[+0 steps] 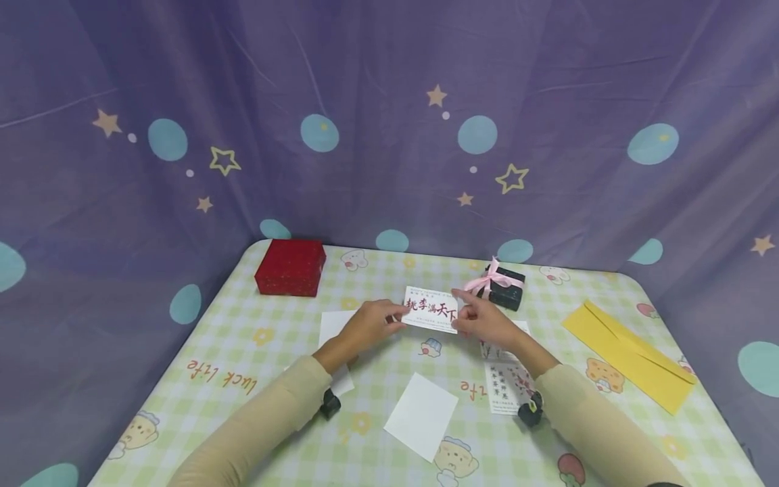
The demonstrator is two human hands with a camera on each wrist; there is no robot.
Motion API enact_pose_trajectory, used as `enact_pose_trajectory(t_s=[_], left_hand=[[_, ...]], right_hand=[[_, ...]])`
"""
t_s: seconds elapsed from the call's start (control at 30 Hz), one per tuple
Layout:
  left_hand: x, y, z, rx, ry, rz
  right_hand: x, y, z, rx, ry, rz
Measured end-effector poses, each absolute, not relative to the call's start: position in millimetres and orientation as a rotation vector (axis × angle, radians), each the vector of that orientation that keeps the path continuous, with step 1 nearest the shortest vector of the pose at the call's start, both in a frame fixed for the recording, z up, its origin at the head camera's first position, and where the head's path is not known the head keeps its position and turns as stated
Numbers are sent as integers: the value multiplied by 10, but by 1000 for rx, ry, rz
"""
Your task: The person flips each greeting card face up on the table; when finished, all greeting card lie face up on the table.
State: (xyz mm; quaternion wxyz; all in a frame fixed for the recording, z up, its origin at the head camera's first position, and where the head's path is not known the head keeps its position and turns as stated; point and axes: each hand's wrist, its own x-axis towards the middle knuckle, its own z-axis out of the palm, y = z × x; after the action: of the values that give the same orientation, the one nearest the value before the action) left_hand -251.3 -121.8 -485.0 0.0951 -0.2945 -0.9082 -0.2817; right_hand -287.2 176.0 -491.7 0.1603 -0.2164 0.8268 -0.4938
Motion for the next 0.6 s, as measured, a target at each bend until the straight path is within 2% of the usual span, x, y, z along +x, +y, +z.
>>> enact_pose_trajectory(t_s=[0.6], left_hand=[[-2332, -1045, -4824, -1065, -2826, -431]], right_hand=[[-2689, 1930, -4891, -771, 2528, -1069]])
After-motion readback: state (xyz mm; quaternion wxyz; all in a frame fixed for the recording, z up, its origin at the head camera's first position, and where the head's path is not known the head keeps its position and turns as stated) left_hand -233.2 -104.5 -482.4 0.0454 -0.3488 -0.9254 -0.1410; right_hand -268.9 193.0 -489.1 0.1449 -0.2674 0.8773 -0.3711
